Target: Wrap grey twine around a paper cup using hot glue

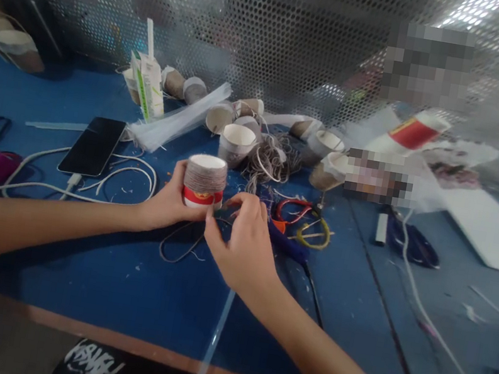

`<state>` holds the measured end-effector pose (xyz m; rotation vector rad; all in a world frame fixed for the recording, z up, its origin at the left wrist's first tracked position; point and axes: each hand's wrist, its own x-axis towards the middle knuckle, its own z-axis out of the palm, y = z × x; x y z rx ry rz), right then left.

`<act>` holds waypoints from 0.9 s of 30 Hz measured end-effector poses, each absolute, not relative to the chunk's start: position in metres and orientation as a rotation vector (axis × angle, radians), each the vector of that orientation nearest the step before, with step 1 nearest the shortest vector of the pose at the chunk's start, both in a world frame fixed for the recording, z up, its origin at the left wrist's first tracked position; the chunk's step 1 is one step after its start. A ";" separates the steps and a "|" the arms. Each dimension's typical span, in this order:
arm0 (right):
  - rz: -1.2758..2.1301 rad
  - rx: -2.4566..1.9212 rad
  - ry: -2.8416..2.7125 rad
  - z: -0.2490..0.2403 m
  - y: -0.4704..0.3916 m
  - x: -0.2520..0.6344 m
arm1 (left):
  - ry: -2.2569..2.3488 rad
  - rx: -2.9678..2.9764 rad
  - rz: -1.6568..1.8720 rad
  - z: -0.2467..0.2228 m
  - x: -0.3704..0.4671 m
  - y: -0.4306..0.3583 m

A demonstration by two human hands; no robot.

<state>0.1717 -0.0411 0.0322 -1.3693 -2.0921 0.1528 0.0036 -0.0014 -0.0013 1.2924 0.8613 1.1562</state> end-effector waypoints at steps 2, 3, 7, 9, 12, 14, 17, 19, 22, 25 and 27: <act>0.142 -1.357 -2.089 0.029 -0.042 0.173 | 0.869 1.316 1.161 -0.001 0.004 -0.002; 0.106 -1.342 -2.095 0.028 -0.042 0.173 | 0.873 1.326 1.166 -0.001 0.004 -0.002; -0.124 -1.243 -2.103 0.024 -0.042 0.172 | 0.873 1.334 1.147 -0.001 0.004 -0.003; -0.188 -1.187 -2.098 0.023 -0.042 0.172 | 0.863 1.324 1.124 -0.001 0.004 -0.003; -0.179 -1.155 -2.061 0.023 -0.043 0.174 | 0.847 1.292 1.101 0.000 0.004 -0.002; -0.128 -1.134 -2.016 0.023 -0.043 0.177 | 0.830 1.265 1.077 0.002 0.003 0.000; -0.105 -0.999 -1.958 0.025 -0.042 0.186 | 0.832 1.225 1.002 0.005 0.000 0.004; -0.163 -0.877 -1.952 0.025 -0.041 0.192 | 0.829 1.179 0.944 0.005 -0.002 0.007; -0.237 -0.765 -2.002 0.025 -0.041 0.200 | 0.786 1.108 0.905 0.005 -0.004 0.011; -0.244 -0.735 -2.054 0.024 -0.043 0.203 | 0.793 1.075 0.893 0.006 -0.004 0.011; -0.294 -0.723 -2.065 0.024 -0.044 0.204 | 0.817 1.076 0.881 0.007 -0.004 0.011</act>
